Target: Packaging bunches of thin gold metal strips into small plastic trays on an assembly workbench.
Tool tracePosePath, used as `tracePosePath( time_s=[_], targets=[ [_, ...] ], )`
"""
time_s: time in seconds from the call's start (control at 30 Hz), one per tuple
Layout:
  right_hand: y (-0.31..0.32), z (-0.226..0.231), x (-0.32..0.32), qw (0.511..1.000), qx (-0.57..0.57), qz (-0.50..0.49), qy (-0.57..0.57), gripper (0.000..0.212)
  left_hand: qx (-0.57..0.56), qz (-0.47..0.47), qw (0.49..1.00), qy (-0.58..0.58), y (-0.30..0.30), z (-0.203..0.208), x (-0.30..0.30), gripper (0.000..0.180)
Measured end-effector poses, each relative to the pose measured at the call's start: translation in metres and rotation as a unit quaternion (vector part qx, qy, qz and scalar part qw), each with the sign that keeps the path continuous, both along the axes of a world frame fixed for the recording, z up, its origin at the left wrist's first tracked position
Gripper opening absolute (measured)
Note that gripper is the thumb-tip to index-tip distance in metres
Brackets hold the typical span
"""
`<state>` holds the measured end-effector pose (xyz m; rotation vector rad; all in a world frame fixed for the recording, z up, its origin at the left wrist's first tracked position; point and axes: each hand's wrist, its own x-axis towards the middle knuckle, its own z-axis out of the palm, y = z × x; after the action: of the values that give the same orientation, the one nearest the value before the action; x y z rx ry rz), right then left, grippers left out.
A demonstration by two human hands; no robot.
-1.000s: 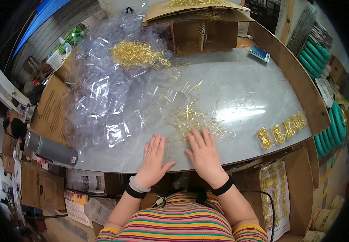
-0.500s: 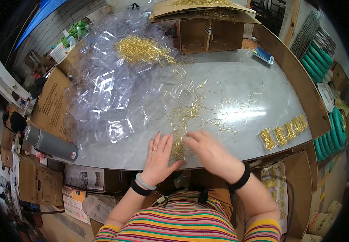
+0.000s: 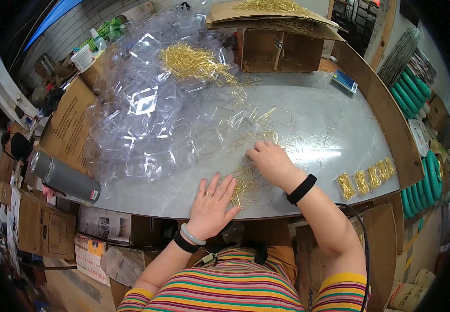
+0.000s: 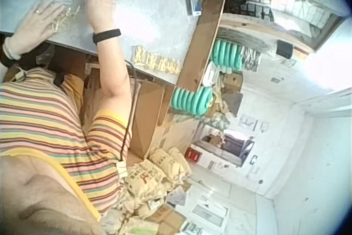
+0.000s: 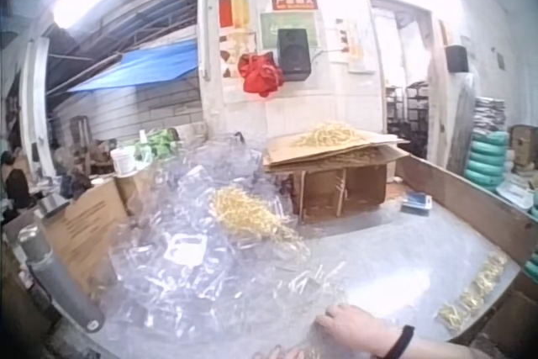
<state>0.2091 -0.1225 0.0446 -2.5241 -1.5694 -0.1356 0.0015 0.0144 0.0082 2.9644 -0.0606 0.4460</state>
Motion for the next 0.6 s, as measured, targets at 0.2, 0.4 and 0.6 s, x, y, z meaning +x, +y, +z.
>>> tracePosePath(
  time_s=[0.2, 0.4, 0.6],
  targets=[
    [0.005, 0.006, 0.005, 0.999, 0.013, 0.041, -0.004, 0.030, 0.010, -0.001, 1.000, 0.001, 0.000, 0.001, 0.001, 0.065],
    [-0.009, 0.016, -0.020, 0.991, 0.052, 0.118, -0.029, 0.040, 0.004, -0.001, 1.000, 0.006, -0.003, 0.003, 0.001, 0.069],
    [-0.053, 0.012, -0.082, 0.994, 0.090, -0.062, 0.006, 0.044, -0.075, 0.021, 0.997, -0.018, 0.000, -0.011, 0.001, 0.087]
  ],
)
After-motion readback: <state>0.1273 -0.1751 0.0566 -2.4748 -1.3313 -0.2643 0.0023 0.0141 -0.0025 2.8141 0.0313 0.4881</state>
